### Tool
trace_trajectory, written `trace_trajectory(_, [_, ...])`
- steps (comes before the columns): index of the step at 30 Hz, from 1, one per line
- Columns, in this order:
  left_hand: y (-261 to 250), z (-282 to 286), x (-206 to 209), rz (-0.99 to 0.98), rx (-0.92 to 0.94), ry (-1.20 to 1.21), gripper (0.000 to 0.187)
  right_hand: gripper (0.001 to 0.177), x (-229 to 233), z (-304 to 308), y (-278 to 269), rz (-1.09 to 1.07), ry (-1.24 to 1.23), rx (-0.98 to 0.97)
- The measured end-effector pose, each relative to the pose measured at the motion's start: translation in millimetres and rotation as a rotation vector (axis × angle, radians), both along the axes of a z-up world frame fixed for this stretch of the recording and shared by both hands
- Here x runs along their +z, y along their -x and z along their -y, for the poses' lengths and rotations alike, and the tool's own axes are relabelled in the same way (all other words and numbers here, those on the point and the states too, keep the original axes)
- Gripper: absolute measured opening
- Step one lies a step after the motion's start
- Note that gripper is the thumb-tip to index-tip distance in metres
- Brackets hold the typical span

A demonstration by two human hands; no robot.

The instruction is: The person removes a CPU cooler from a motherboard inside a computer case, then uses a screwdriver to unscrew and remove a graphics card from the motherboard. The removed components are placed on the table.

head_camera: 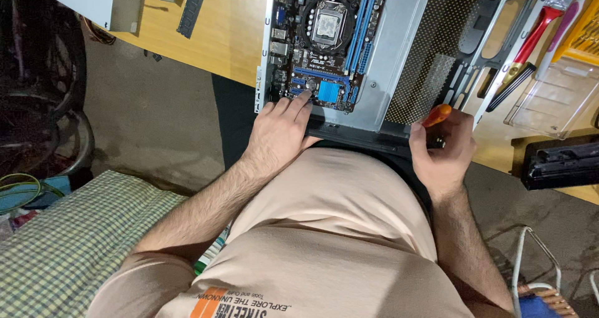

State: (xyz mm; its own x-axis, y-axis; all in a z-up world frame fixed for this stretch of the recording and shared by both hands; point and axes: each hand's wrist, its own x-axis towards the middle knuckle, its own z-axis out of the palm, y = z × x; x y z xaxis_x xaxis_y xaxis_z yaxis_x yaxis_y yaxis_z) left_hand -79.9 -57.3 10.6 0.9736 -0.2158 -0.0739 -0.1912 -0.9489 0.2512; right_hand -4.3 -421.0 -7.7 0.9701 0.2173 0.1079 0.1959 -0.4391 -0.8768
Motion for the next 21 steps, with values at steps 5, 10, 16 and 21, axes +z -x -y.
trace_trajectory(5, [0.8,-0.9,-5.1,-0.021,-0.007,-0.016,0.073,0.032,4.3,-3.7,-1.1,-0.001,-0.006,-0.004])
trace_trajectory(10, [1.2,-3.6,-11.8,-0.031,-0.015,-0.012,0.070,0.032,7.7,-6.4,-3.9,-0.002,-0.018,-0.014])
trace_trajectory(16, [-3.8,-1.7,-5.3,-0.028,-0.014,0.014,0.069,0.027,29.4,-14.1,-14.8,-0.118,-0.011,0.044])
trace_trajectory(21, [-12.0,7.7,-7.0,0.040,-0.084,0.052,0.069,0.044,36.1,-34.9,-23.0,-0.212,-0.017,0.146])
